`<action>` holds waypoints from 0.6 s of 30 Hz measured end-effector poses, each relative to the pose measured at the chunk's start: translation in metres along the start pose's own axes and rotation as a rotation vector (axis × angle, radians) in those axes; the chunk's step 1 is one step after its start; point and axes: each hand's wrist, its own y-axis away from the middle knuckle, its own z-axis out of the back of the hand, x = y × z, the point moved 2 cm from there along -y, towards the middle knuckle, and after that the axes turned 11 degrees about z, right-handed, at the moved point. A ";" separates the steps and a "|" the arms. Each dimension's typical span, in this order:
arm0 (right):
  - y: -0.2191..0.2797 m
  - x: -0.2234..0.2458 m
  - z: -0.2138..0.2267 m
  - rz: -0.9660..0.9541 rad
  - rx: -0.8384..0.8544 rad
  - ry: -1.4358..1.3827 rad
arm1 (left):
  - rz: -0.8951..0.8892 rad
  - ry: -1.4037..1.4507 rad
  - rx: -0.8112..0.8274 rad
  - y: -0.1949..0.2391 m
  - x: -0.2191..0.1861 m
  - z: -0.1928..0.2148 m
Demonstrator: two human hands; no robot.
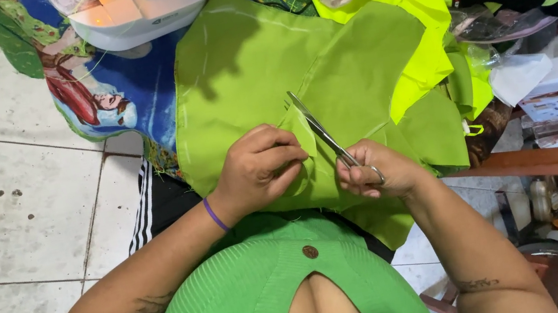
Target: Cutting bright green fabric with scissors and marking it with a white chalk tool for tailoring.
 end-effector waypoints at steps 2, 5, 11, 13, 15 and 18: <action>-0.004 -0.002 0.009 -0.003 0.009 0.011 | 0.011 0.014 0.000 0.000 -0.001 0.001; -0.012 0.002 0.014 -0.001 0.025 0.021 | 0.024 0.036 0.002 0.000 -0.001 0.002; -0.025 0.014 0.018 -0.005 0.074 0.021 | 0.043 0.070 0.003 -0.001 -0.001 0.004; -0.028 0.014 0.023 -0.004 0.100 0.040 | 0.049 0.078 0.008 -0.002 -0.002 0.005; -0.026 0.006 0.037 -0.015 0.114 0.061 | 0.057 0.087 0.013 -0.002 -0.001 0.005; -0.027 0.007 0.042 -0.035 0.133 0.100 | 0.065 0.096 0.012 -0.003 0.000 0.006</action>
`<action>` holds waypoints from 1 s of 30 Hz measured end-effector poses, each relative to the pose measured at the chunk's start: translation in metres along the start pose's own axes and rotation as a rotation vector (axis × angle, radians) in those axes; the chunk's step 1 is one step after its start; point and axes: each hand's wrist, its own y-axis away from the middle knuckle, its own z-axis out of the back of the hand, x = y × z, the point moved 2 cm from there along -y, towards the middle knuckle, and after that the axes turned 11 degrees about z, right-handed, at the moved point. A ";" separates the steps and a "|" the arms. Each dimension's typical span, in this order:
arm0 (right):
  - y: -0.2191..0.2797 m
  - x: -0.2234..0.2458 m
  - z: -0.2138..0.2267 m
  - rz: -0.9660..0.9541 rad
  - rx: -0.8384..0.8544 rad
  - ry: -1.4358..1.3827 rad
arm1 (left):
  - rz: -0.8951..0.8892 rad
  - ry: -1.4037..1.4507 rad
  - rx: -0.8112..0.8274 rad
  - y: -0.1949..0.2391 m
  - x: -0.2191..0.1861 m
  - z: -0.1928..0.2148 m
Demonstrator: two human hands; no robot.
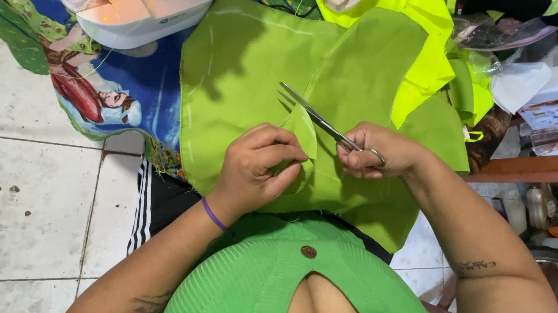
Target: Cutting bright green fabric with scissors and marking it with a white chalk tool for tailoring.
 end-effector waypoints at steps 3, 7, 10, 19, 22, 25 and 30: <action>0.000 0.007 -0.005 0.008 -0.010 -0.006 | 0.001 0.004 -0.004 0.001 0.002 -0.001; -0.004 0.018 -0.006 -0.016 -0.006 0.070 | 0.027 0.007 0.003 -0.001 -0.001 0.001; 0.001 0.024 -0.011 -0.014 -0.009 0.093 | 0.029 -0.009 0.000 0.002 0.001 0.003; 0.055 0.040 -0.034 0.093 -0.192 0.218 | 0.159 -0.082 -0.143 -0.037 -0.020 0.048; 0.080 0.030 -0.038 0.134 -0.364 0.279 | 0.004 -0.267 -0.126 -0.071 -0.026 0.049; 0.101 0.027 -0.046 0.134 -0.565 0.299 | -0.236 -0.387 -0.095 -0.111 -0.016 0.033; 0.129 0.030 -0.045 -0.065 -1.005 0.446 | -0.451 -0.691 0.111 -0.167 0.043 0.000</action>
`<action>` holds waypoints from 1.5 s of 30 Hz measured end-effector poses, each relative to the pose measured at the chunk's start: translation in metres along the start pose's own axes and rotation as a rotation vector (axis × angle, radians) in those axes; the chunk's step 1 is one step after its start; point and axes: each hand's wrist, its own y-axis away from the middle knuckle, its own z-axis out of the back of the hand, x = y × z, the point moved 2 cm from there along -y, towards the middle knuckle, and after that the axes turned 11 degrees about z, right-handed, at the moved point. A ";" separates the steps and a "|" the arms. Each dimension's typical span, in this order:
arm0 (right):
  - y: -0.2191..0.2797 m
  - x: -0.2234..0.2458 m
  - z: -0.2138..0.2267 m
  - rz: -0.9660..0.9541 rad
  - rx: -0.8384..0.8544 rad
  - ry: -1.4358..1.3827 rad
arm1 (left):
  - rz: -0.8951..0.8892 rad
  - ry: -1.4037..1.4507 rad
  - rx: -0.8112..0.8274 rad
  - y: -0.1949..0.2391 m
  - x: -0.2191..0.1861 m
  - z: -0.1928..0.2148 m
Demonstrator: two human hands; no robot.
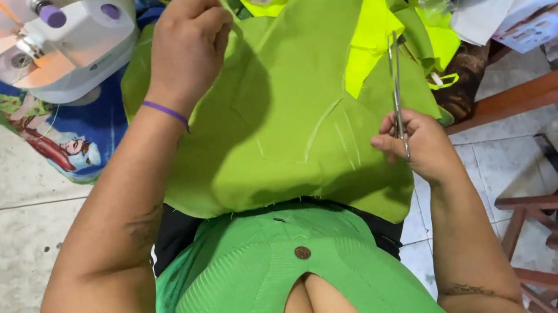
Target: Cutting bright green fabric with scissors and marking it with a white chalk tool for tailoring.
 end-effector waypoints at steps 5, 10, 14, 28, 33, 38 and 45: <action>0.025 -0.009 0.020 -0.053 -0.150 -0.030 | 0.410 -0.426 0.408 0.013 0.003 -0.052; 0.035 -0.031 0.029 -0.013 -0.247 -0.108 | 0.693 -0.472 0.777 0.012 -0.038 -0.072; 0.033 -0.016 0.030 -0.009 -0.305 -0.084 | 0.784 -0.470 0.876 0.017 -0.024 -0.090; -0.032 0.160 0.014 0.994 0.422 -0.331 | 0.072 -0.076 1.441 -0.129 -0.191 0.034; -0.026 0.160 -0.010 0.814 0.593 -0.787 | -0.093 0.080 1.396 -0.143 -0.197 0.064; -0.013 0.114 -0.043 0.746 0.497 -0.627 | 0.175 0.009 1.310 -0.137 -0.193 0.085; 0.021 0.017 -0.064 0.612 0.258 -0.392 | 0.414 -0.360 1.377 -0.074 -0.130 0.115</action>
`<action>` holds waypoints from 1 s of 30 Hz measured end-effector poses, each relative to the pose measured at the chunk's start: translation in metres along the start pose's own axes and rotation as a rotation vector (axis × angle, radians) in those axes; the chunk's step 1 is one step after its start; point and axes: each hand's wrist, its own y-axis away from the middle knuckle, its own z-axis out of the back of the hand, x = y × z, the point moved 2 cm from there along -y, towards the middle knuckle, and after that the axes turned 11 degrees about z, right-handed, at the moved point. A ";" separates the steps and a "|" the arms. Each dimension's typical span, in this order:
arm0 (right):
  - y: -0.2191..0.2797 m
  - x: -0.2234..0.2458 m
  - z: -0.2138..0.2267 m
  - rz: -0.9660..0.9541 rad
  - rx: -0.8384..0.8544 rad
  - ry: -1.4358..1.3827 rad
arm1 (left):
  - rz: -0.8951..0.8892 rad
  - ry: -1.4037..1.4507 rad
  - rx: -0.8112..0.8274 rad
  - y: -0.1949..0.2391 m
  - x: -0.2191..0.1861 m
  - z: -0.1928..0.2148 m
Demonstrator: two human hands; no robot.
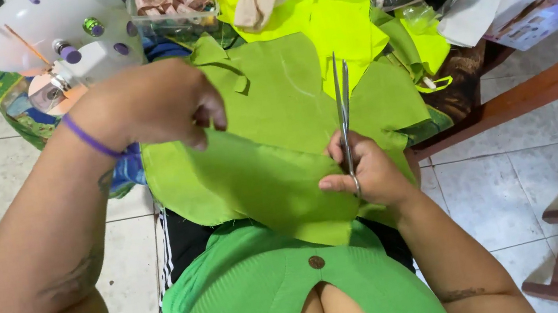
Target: Cutting bright green fabric with scissors and marking it with a white chalk tool for tailoring.
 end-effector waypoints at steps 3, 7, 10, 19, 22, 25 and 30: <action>0.009 0.014 -0.018 -0.070 -0.065 -0.062 | 0.143 -0.040 -0.043 0.015 0.007 0.011; 0.022 0.013 -0.039 -0.278 -0.055 0.131 | 0.197 0.059 -0.153 -0.005 -0.005 0.043; 0.022 0.012 -0.050 -0.331 -0.092 0.181 | 0.015 0.061 -0.376 -0.064 -0.009 0.043; 0.052 -0.009 -0.031 -0.659 -0.462 0.301 | -0.046 0.094 -0.323 -0.262 -0.029 -0.040; 0.059 -0.020 -0.026 -0.657 -0.540 0.296 | -0.082 0.130 -0.331 -0.298 -0.031 -0.063; 0.061 -0.021 -0.023 -0.634 -0.526 0.369 | -0.056 0.055 -0.384 -0.329 -0.026 -0.080; 0.061 -0.020 -0.026 -0.636 -0.464 0.465 | -0.258 0.187 -0.469 -0.323 -0.026 -0.084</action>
